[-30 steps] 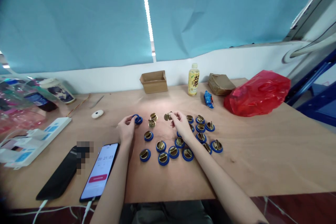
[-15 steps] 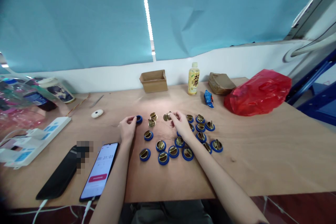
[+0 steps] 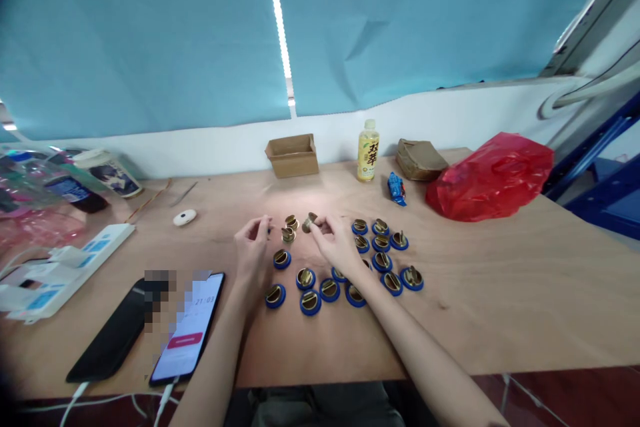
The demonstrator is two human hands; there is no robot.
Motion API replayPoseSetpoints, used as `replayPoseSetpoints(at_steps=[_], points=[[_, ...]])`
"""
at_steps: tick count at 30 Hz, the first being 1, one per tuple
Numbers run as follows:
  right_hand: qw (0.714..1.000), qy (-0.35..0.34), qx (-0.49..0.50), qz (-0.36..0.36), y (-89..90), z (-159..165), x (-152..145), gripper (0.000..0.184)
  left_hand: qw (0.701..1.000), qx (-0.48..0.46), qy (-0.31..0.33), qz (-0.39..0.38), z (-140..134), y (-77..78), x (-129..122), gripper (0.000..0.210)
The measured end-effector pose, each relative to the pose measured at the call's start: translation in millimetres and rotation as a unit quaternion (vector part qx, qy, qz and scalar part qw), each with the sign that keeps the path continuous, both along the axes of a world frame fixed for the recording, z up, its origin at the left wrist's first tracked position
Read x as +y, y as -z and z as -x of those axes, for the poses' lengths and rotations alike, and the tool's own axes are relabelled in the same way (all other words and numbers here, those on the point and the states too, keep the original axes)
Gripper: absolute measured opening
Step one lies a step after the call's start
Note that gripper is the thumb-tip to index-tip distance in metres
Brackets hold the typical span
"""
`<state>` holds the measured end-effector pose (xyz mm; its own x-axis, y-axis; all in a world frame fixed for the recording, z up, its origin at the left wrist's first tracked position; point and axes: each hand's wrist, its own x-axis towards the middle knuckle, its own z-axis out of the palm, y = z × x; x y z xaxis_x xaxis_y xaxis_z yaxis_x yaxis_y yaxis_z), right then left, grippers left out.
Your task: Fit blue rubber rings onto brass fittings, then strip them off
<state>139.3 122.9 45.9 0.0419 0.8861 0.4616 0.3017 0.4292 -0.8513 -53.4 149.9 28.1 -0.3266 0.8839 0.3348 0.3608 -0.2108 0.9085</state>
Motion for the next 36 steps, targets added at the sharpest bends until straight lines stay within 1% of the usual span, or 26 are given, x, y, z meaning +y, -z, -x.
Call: replayPoseSetpoints(at_steps=[2,4,6,8,10,14,19,22,25,27,31,33,36], points=[[0.995,-0.012,-0.069,-0.073,-1.0,1.3,-4.3,0.007,0.993,-0.069,0.095,0.009,-15.0,-3.2,-7.2,0.032],[0.986,-0.050,-0.111,-0.116,-0.8,2.3,-7.5,0.009,0.980,-0.102,0.171,0.021,-27.1,-6.0,-12.9,0.031],[0.977,-0.083,-0.140,-0.135,1.0,3.1,-9.1,0.015,0.968,-0.125,0.218,0.025,-34.4,-8.2,-16.3,0.030],[0.972,-0.096,-0.163,-0.143,3.2,3.7,-9.6,0.018,0.958,-0.149,0.242,0.029,-37.0,-9.3,-17.2,0.030],[0.969,-0.091,-0.175,-0.149,4.5,4.2,-9.8,0.020,0.951,-0.172,0.254,0.036,-36.4,-9.3,-16.4,0.030],[0.972,-0.068,-0.167,-0.150,2.6,4.3,-11.6,0.024,0.945,-0.205,0.252,0.051,-33.4,-8.0,-14.1,0.032],[0.983,-0.017,-0.142,-0.115,1.9,1.7,-10.4,0.023,0.937,-0.228,0.256,0.071,-32.7,-8.5,-14.7,0.035],[0.988,-0.016,-0.124,-0.085,4.1,0.7,-8.1,0.022,0.935,-0.227,0.263,0.073,-31.5,-10.6,-15.7,0.033],[0.993,-0.020,-0.108,-0.047,7.3,1.2,-6.3,0.021,0.939,-0.213,0.261,0.067,-31.0,-11.4,-16.1,0.028],[0.993,-0.009,-0.111,-0.030,9.7,1.6,-5.1,0.018,0.943,-0.206,0.256,0.061,-32.7,-10.1,-16.6,0.025],[0.992,0.026,-0.120,-0.023,12.3,2.2,-2.0,0.016,0.941,-0.200,0.266,0.056,-41.1,-5.7,-19.3,0.021],[0.996,0.018,-0.087,0.000,12.0,2.7,-0.4,0.015,0.942,-0.196,0.268,0.043,-44.6,-4.6,-20.7,0.017],[0.998,-0.039,-0.020,0.050,11.3,4.3,1.1,0.012,0.946,-0.189,0.263,0.021,-45.3,-4.3,-21.0,0.013]])
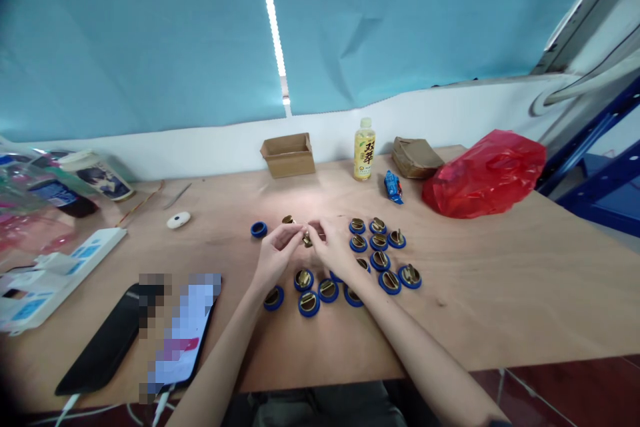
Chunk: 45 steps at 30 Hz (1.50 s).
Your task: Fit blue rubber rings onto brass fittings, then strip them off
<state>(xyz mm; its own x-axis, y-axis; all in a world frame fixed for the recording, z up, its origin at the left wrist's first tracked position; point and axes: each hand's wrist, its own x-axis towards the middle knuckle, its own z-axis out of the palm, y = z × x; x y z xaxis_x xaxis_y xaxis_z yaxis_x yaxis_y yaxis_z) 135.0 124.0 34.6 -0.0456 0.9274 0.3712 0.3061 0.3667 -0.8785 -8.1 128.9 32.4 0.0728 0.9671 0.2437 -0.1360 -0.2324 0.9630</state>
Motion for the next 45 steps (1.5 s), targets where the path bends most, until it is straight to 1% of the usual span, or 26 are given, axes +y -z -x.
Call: replayPoseSetpoints(at_steps=[2,4,8,10,13,15,17,19,21,25,31,34,37,39,42,45], points=[[0.998,-0.048,0.032,0.031,0.8,0.9,0.2,0.016,1.000,0.001,-0.013,-0.004,2.1,0.4,1.2,0.015],[0.994,-0.088,0.039,0.043,3.0,1.0,0.0,0.022,1.000,0.003,-0.027,-0.006,4.6,1.7,3.1,0.017],[0.992,-0.128,-0.019,0.006,8.4,-1.4,-1.1,0.033,0.999,0.020,-0.043,-0.004,8.4,6.5,6.9,0.017],[0.990,-0.129,-0.053,-0.011,10.6,-2.8,-1.4,0.036,0.997,0.042,-0.059,-0.004,10.3,9.2,8.3,0.016],[0.990,-0.102,-0.097,-0.018,13.1,-4.4,-0.8,0.033,0.990,0.102,-0.099,-0.027,15.0,12.6,9.6,0.011],[0.989,-0.079,-0.119,-0.020,14.0,-5.2,-0.2,0.027,0.976,0.176,-0.115,-0.061,19.3,13.7,10.0,0.009],[0.989,-0.067,-0.134,-0.017,13.7,-5.9,0.1,0.022,0.952,0.264,-0.122,-0.099,23.3,14.0,10.2,0.014],[0.987,-0.066,-0.144,-0.016,11.8,-6.5,-0.4,0.019,0.927,0.329,-0.118,-0.132,25.9,14.0,10.5,0.017],[0.986,-0.071,-0.152,-0.017,9.1,-6.8,-1.4,0.016,0.914,0.359,-0.108,-0.154,26.6,14.5,11.1,0.019],[0.980,-0.084,-0.176,-0.030,6.4,-7.1,-2.8,0.015,0.900,0.387,-0.101,-0.171,24.9,17.4,13.2,0.021],[0.970,-0.097,-0.217,-0.042,11.7,-8.3,-0.7,0.011,0.879,0.434,-0.082,-0.179,24.2,17.9,14.3,0.021],[0.964,-0.105,-0.239,-0.043,12.5,-9.3,0.2,0.012,0.864,0.463,-0.058,-0.191,25.8,16.6,14.1,0.017],[0.959,-0.104,-0.259,-0.056,10.3,-10.1,-0.4,0.011,0.851,0.487,-0.043,-0.194,27.2,16.5,14.8,0.018],[0.959,-0.107,-0.255,-0.060,7.3,-10.1,-1.9,0.011,0.842,0.501,-0.046,-0.196,27.8,17.1,15.5,0.022],[0.963,-0.135,-0.229,-0.044,0.5,-9.2,-5.6,0.009,0.831,0.513,-0.060,-0.205,28.7,18.3,16.0,0.025],[0.959,-0.186,-0.215,-0.016,-8.2,-8.8,-9.8,0.012,0.825,0.519,-0.071,-0.212,29.7,19.1,15.5,0.027]])
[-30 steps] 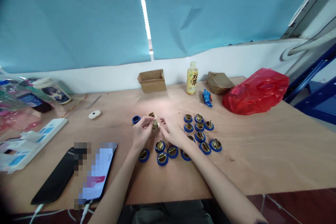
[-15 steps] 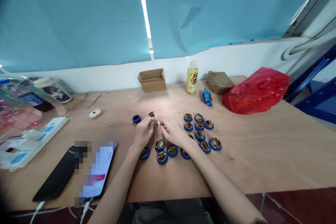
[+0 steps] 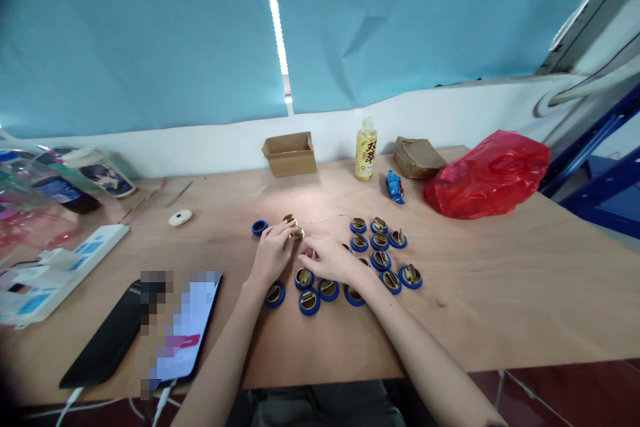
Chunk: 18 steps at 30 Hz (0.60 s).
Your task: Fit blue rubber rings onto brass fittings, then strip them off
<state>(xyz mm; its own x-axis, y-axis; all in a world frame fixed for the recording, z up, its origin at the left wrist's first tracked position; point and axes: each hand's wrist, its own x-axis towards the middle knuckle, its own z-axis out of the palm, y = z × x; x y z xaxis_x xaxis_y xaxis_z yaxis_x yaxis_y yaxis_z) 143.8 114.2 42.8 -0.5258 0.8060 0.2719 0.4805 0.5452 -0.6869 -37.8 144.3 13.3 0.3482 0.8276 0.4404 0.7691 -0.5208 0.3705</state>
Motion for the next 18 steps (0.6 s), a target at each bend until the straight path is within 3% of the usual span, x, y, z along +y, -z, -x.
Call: replayPoseSetpoints(at_steps=[5,9,14,18], points=[[0.994,-0.076,0.001,0.080,-11.5,-4.7,-4.1,0.009,1.000,-0.001,-0.010,-0.026,0.3,0.5,-2.0,0.027],[0.989,-0.113,0.006,0.095,-12.0,-7.8,-3.3,0.002,0.998,-0.051,-0.020,-0.039,-1.5,-3.9,-4.1,0.025],[0.998,-0.050,0.006,0.045,-6.0,-7.4,3.3,0.011,0.986,-0.160,-0.024,-0.027,-5.1,-15.3,-8.9,0.017],[0.995,0.058,0.082,-0.028,-10.7,-10.8,8.3,0.012,0.944,-0.317,0.010,0.093,-9.1,-21.2,-14.0,0.015]])
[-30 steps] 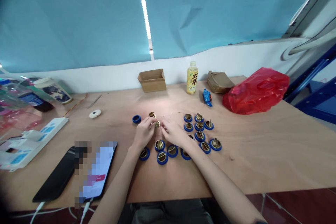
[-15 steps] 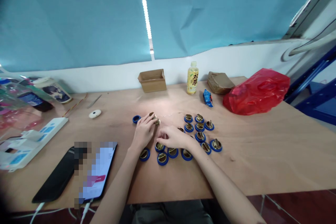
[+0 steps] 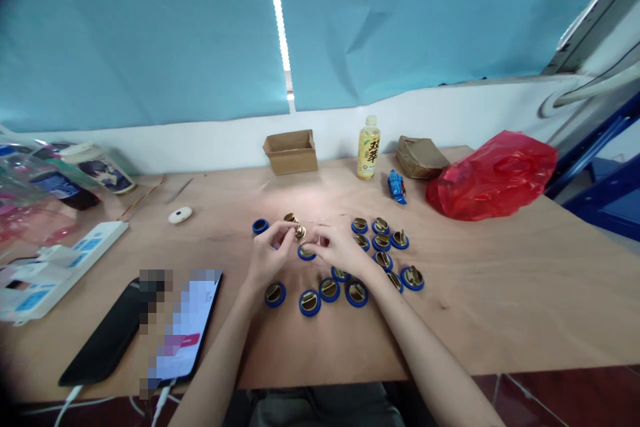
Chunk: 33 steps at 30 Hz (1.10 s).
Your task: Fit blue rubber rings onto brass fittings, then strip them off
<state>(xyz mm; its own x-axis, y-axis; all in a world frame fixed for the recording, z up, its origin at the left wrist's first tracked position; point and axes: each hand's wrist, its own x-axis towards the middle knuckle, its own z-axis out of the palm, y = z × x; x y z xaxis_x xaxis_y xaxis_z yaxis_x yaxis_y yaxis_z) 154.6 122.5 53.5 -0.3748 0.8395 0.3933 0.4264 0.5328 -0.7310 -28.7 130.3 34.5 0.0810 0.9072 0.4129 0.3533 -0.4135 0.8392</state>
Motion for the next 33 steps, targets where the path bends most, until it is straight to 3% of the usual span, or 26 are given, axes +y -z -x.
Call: replayPoseSetpoints(at_steps=[4,8,10,12,16,33], points=[[0.992,0.082,0.091,-0.036,-9.2,-1.9,-0.8,0.009,0.984,-0.144,0.045,0.096,-3.2,-4.3,-1.4,0.022],[0.987,0.068,0.121,-0.081,-11.6,2.3,-6.2,0.007,0.927,-0.238,0.170,0.235,-0.4,-10.8,-3.0,0.032],[0.987,0.061,0.113,-0.098,-10.5,5.6,-8.9,0.007,0.906,-0.262,0.206,0.263,2.6,-14.3,-4.7,0.032],[0.986,0.073,0.104,-0.103,-9.0,9.0,-10.6,0.004,0.913,-0.252,0.204,0.247,5.1,-17.1,-6.0,0.030],[0.986,0.100,0.090,-0.099,-4.8,13.9,-11.2,0.017,0.935,-0.213,0.191,0.208,6.8,-18.3,-6.1,0.029],[0.969,0.135,0.075,-0.192,12.9,22.3,-13.0,0.019,0.939,-0.262,0.156,0.158,-2.9,-10.2,-4.2,0.028]])
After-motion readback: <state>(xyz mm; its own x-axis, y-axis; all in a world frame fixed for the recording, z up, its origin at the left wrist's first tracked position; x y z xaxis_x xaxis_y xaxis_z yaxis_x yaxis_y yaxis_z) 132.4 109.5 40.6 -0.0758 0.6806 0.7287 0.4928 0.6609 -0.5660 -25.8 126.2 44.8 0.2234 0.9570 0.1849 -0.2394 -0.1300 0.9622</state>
